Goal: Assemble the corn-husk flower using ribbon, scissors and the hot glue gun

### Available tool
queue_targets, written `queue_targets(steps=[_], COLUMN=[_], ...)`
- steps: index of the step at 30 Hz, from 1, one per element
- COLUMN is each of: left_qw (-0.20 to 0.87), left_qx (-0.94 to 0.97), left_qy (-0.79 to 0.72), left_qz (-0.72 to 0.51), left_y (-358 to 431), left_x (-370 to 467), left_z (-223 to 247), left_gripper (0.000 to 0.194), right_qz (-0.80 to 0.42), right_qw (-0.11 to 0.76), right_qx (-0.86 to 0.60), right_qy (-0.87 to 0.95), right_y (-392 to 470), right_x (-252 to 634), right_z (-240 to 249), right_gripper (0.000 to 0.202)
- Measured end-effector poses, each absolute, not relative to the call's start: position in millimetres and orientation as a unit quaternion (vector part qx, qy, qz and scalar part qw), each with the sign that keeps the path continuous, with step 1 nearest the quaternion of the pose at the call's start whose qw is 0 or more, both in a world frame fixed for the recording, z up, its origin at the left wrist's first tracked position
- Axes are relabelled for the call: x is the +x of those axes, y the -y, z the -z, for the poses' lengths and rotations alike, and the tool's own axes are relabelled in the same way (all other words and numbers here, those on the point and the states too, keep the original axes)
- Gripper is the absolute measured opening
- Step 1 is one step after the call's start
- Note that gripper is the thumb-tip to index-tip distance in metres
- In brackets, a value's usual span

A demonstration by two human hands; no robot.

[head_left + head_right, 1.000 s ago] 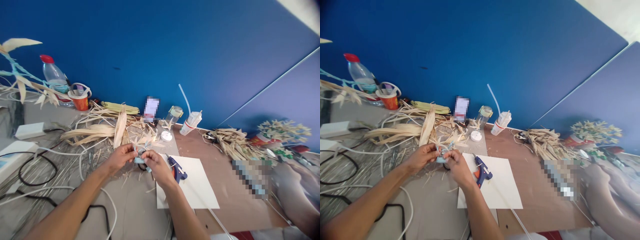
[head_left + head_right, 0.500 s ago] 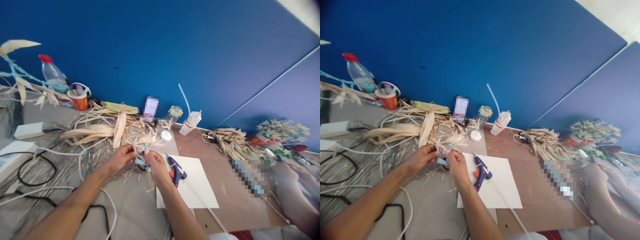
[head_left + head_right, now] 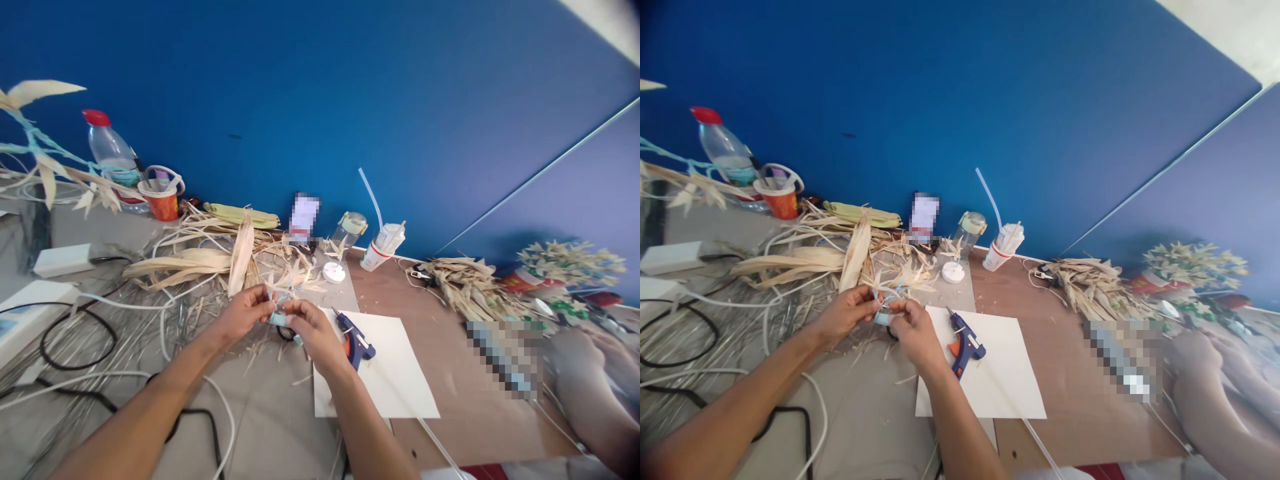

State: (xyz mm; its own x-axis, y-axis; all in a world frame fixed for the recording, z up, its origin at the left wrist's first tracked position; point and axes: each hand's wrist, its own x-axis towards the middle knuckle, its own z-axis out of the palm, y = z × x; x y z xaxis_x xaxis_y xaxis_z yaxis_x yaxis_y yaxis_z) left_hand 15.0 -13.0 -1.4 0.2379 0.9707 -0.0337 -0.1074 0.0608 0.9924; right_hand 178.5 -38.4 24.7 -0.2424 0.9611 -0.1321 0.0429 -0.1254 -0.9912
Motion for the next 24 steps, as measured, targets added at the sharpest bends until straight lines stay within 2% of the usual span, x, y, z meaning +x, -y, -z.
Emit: queue_targets(steps=[4,6,11,19,24], left_qw=[0.598,0.603,0.623,0.676,0.724], left_qx=[0.522,0.52,0.514,0.445,0.416], left_qy=[-0.414,-0.41,-0.402,-0.362,-0.322], left_qz=[-0.446,-0.445,-0.432,-0.462,-0.445], left_y=[14.7,15.7,16.9,19.9,20.6], left_x=[17.2,18.3,17.6,16.3,16.5], left_z=[-3.2,-3.9,-2.8,-9.3,-7.4], left_gripper=[0.02,0.02,0.021,0.02,0.02], right_qz=[-0.582,-0.586,-0.589,-0.621,-0.644], right_qw=[0.328,0.324,0.358,0.446,0.446], right_qx=[-0.495,-0.505,-0.519,-0.469,-0.437], right_qy=[0.556,0.544,0.506,0.442,0.443], right_y=[38.3,38.8,41.0,40.5,40.1], right_x=[172.4,169.0,163.6,160.3,160.3], right_z=[-21.8,-20.0,-18.4,-19.0,-22.3], right_gripper=[0.029,0.028,0.015,0.013,0.015])
